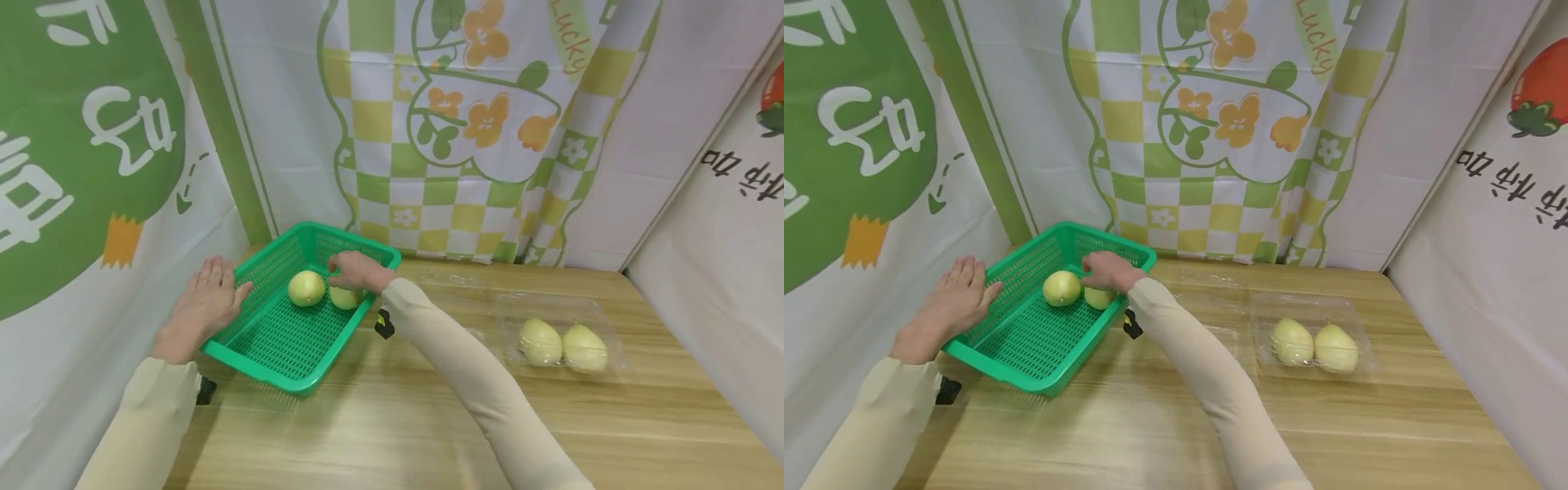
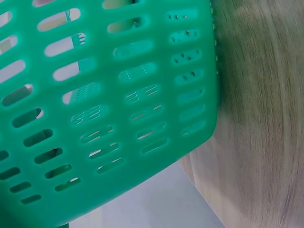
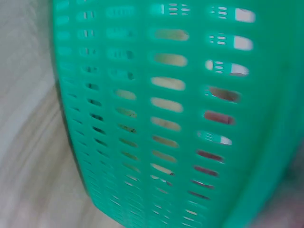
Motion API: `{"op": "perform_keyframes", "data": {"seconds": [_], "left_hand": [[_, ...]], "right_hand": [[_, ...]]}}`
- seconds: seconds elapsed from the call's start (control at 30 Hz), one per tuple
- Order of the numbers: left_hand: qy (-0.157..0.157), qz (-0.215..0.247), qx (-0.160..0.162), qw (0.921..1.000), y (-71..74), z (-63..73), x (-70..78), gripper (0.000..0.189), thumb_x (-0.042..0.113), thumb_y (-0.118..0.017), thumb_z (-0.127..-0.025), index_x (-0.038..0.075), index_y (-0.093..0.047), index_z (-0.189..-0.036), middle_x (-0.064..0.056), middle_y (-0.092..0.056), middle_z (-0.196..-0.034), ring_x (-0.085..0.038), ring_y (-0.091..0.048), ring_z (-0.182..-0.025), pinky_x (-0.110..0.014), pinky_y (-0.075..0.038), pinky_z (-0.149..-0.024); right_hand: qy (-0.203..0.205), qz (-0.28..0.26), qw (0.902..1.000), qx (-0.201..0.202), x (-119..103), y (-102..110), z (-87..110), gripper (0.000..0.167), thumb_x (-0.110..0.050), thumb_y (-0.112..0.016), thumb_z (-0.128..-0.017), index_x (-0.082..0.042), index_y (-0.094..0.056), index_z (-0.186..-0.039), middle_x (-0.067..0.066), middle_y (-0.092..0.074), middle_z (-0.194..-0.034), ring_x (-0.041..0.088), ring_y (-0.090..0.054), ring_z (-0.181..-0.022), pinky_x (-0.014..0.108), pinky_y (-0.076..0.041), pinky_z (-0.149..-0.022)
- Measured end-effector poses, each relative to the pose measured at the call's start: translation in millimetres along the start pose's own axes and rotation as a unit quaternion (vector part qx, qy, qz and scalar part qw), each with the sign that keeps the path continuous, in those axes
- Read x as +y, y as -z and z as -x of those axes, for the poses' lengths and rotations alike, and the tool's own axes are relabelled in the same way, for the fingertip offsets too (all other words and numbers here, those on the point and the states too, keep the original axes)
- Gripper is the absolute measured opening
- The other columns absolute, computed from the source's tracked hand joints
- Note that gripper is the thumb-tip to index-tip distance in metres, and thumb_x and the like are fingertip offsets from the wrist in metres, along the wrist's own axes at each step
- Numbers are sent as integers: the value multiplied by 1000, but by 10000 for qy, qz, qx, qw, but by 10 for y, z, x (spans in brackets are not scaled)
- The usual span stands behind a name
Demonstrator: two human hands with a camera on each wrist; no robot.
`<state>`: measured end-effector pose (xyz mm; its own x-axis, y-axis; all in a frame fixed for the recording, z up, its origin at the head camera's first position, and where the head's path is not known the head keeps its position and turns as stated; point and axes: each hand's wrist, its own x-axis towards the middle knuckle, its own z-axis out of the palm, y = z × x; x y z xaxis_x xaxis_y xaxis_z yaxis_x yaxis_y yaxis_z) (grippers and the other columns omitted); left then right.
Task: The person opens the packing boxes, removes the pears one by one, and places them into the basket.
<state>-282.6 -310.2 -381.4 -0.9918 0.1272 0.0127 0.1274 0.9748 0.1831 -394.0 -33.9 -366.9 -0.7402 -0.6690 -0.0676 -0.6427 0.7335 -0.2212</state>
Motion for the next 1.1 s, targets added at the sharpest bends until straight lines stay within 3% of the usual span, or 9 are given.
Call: {"op": "perform_keyframes", "data": {"seconds": [0.3, 0.57, 0.87, 1.1], "left_hand": [[12, -24, -15, 10000, -20, 12, -14, 86, 55, -8, -104, -17, 5, -149, -39, 15, -155, -54, 12, -145, -66, 1, -119], [1, 89, 34, 10000, -5, 3, -1, 85, 54, -6, -104, -18, 2, -149, -40, 11, -154, -55, 9, -145, -67, 0, -119], [-43, 45, 139, 9999, -14, -10, -6, 86, 54, -7, -104, -20, -4, -148, -43, 6, -153, -58, 4, -144, -68, -3, -118], [-132, -46, 413, 9990, 22, 8, 29, 82, 51, -12, -106, -19, -16, -147, -46, -6, -152, -60, -4, -142, -71, -10, -115]], "right_hand": [[355, -18, 9988, 334, -26, 186, 162, 32, -27, -55, -99, -9, -62, -124, 7, -67, -123, 14, -65, -95, 26, -56, -82], [435, -261, 9971, 562, -62, 358, 375, 32, -27, -50, -102, -10, -60, -127, 8, -67, -126, 20, -66, -111, 31, -57, -90], [460, -363, 9950, 807, -53, 550, 645, 29, -28, -49, -103, -12, -64, -121, 7, -70, -120, 20, -68, -107, 33, -57, -89], [824, -313, 9888, 1208, -17, 642, 875, 25, -23, -50, -102, -10, -68, -114, 3, -73, -110, 13, -69, -97, 28, -56, -85]]}}
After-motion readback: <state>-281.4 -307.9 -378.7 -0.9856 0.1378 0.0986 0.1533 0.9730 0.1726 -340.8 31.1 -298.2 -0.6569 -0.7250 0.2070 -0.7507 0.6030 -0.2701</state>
